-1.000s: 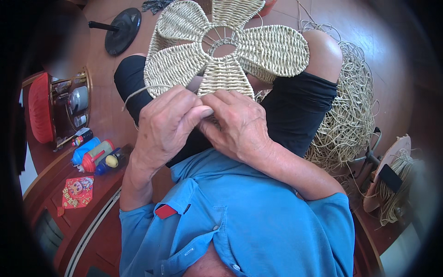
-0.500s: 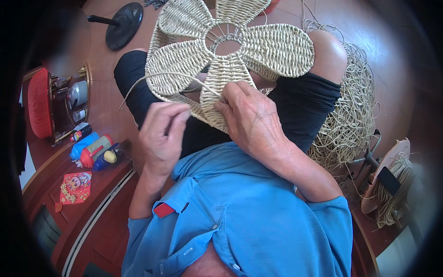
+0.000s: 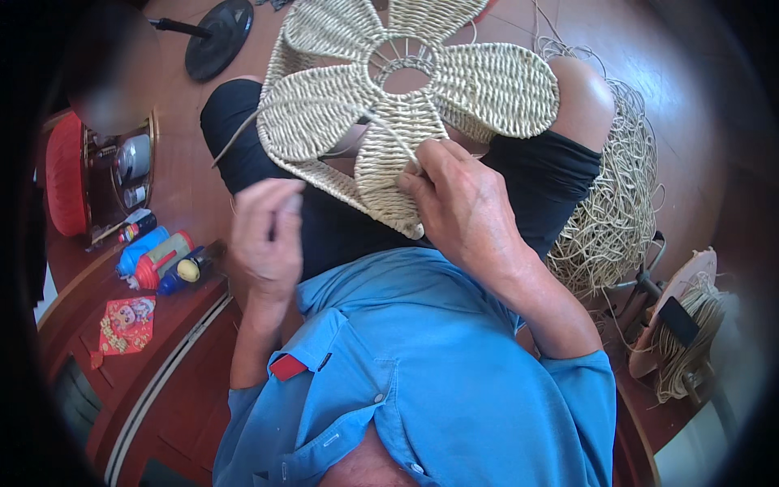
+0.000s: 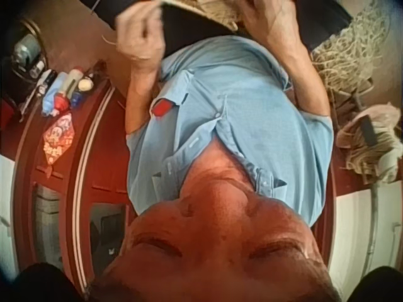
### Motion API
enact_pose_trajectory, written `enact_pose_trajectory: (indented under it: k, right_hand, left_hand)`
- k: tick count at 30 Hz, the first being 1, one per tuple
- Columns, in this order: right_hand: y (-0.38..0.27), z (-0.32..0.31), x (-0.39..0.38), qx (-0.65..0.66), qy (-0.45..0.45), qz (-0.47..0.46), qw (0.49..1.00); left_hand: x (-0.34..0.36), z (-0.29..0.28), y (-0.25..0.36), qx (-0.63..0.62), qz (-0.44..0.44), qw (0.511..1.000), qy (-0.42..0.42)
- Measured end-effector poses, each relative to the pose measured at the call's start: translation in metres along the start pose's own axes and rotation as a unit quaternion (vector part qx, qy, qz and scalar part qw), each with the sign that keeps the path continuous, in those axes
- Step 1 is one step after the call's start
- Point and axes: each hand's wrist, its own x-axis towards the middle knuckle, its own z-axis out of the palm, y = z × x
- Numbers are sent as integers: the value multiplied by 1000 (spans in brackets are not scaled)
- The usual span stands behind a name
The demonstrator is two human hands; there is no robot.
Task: Weaving straw strands into a decorative flower-shaped frame.
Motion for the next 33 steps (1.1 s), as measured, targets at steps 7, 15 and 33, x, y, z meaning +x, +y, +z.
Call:
enact_pose_trajectory:
  k: [7,15,33]
  right_hand:
    - [-4,3,3,9,6,56,998]
    - [-2,2,3,50,-24,155,986]
    - [7,-10,8,46,-71,130,988]
  left_hand:
    - [-56,-63,-168,-38,-357,918,167]
    - [-284,45,-346,-231,-686,687,57]
    - [-276,206,-256,-73,-633,747,-189]
